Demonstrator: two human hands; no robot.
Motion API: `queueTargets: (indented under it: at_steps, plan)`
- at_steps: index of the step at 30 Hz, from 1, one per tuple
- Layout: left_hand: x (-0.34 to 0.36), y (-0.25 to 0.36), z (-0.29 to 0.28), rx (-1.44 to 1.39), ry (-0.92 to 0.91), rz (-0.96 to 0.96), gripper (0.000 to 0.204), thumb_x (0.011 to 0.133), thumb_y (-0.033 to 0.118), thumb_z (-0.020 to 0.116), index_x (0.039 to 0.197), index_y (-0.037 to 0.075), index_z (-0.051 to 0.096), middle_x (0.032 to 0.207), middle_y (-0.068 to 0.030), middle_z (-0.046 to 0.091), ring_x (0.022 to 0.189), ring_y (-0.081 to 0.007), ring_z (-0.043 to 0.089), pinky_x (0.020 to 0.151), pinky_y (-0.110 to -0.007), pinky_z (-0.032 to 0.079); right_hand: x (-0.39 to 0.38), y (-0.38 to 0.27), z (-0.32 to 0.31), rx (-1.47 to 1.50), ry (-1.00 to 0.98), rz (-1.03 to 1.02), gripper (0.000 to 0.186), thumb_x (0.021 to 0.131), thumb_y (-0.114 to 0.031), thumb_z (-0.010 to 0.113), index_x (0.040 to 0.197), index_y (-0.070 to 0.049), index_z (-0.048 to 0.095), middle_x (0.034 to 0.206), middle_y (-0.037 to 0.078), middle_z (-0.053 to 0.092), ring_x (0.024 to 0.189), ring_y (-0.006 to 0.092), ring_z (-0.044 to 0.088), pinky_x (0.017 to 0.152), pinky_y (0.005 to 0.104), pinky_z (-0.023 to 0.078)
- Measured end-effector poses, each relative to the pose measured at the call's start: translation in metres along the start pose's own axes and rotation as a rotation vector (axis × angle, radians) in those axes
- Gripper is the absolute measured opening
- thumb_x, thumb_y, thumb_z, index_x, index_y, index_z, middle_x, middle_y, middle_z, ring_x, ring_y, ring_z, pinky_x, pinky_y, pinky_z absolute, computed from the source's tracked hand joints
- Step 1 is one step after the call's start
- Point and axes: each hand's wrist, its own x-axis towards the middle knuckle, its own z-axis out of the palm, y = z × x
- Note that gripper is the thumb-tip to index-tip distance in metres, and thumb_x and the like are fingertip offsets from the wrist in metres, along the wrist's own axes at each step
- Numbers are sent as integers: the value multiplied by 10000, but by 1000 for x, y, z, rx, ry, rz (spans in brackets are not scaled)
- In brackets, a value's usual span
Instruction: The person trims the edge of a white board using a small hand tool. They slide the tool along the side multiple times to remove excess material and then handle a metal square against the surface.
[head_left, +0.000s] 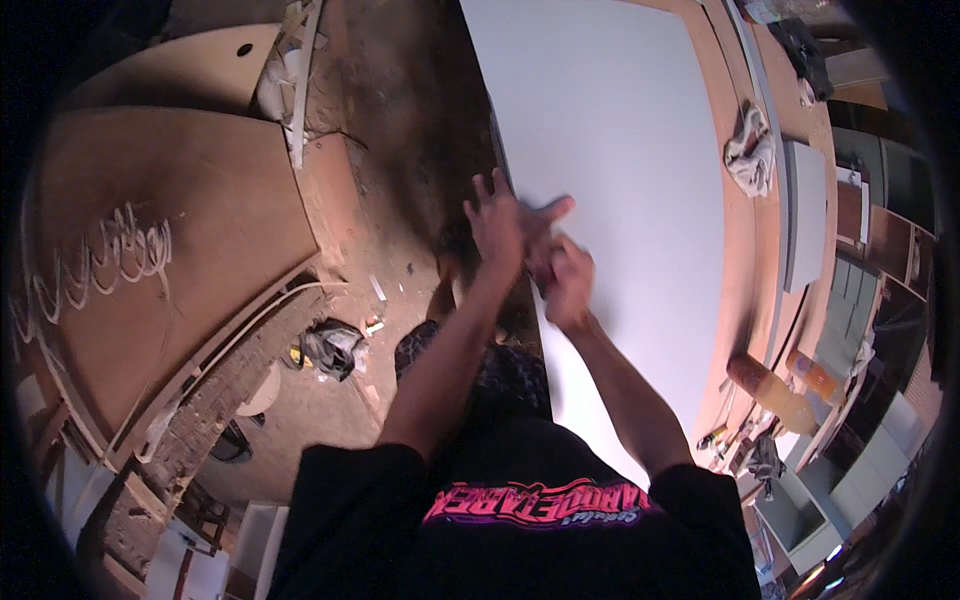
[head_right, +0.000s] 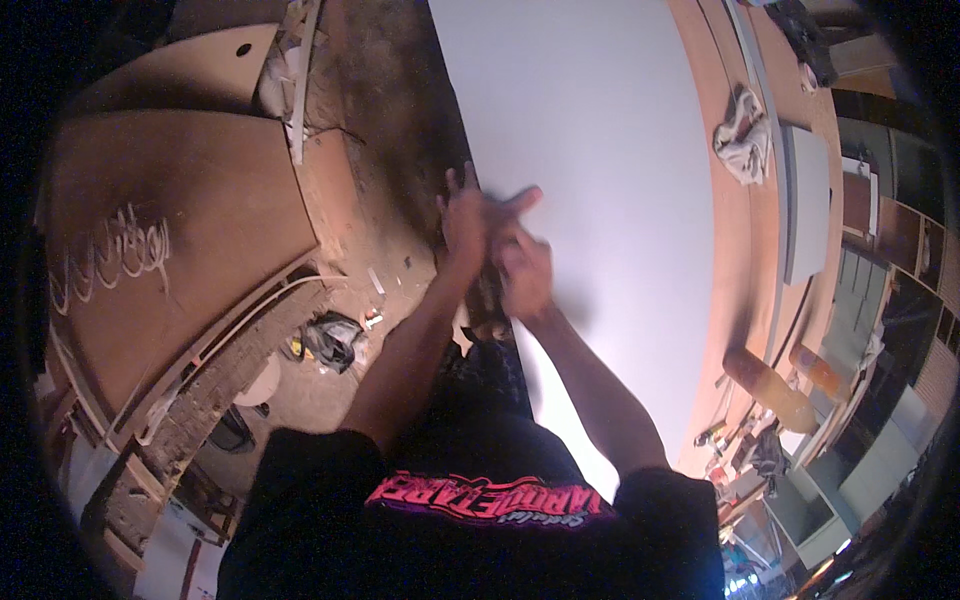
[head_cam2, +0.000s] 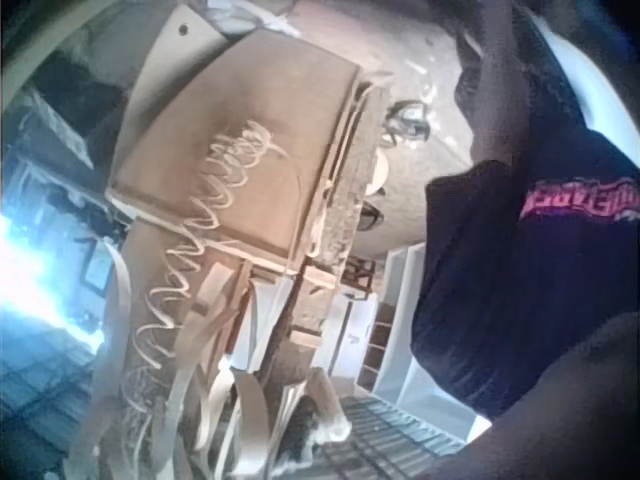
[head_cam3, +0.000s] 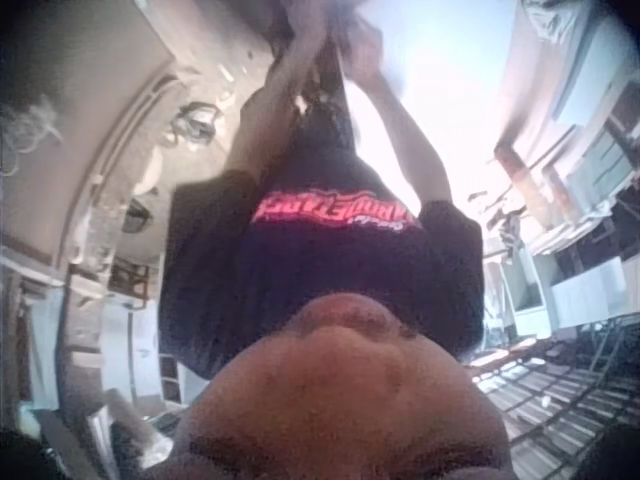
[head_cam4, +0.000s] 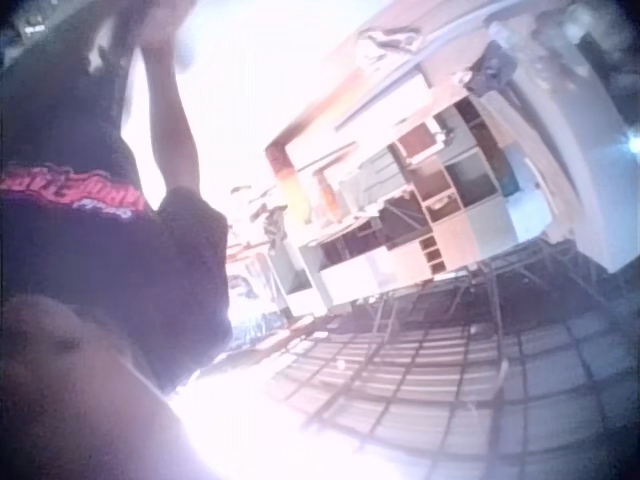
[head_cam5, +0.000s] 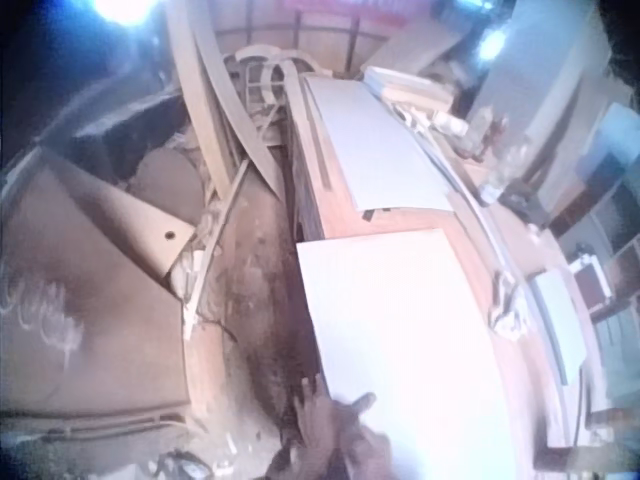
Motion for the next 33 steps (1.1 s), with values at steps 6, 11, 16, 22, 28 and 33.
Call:
queueTargets:
  at_steps: [6,11,16,22,28,33]
  plan:
    - [-30,-10,6,57,49,75,1260,612,774,723,1448,-98,363,1441,-299,460,1461,-395,279,1179,-568,215,-32,-11,-5,-14,-37,-123,414,947,-375,432,741,-17,462,602,9,416,541,96,350,508,268,281]
    - [-29,-21,24,36,-12,40,1270,610,795,710,1462,-78,356,1461,-288,441,1462,-393,277,1176,-586,209,-35,10,-8,39,-25,-88,441,961,-408,424,757,-21,476,623,13,392,561,102,330,520,275,274]
    - [-67,-33,28,63,74,108,1340,568,829,706,1435,-129,353,1459,-302,432,1456,-401,285,1160,-616,211,-71,11,-19,39,-16,-72,427,951,-401,437,751,-25,460,647,8,390,570,105,326,513,287,264]
    - [-79,-50,47,-5,50,101,1356,553,805,741,1440,-135,331,1443,-309,446,1455,-399,287,1148,-624,230,-71,26,-16,51,8,-24,354,951,-304,424,720,-37,444,620,17,413,560,124,369,528,292,308]
    - [-118,-57,62,16,169,165,1330,544,774,770,1431,-117,338,1441,-304,444,1457,-390,288,1153,-610,240,-142,17,-37,-1,-6,-134,355,952,-310,420,726,-38,452,626,12,420,571,109,367,534,280,295]
    - [-121,-88,91,364,317,208,1320,545,762,777,1432,-111,336,1442,-299,445,1451,-392,301,1160,-598,235,-133,42,-35,4,16,-97,337,952,-287,401,724,-42,440,643,7,414,587,114,366,540,287,295]
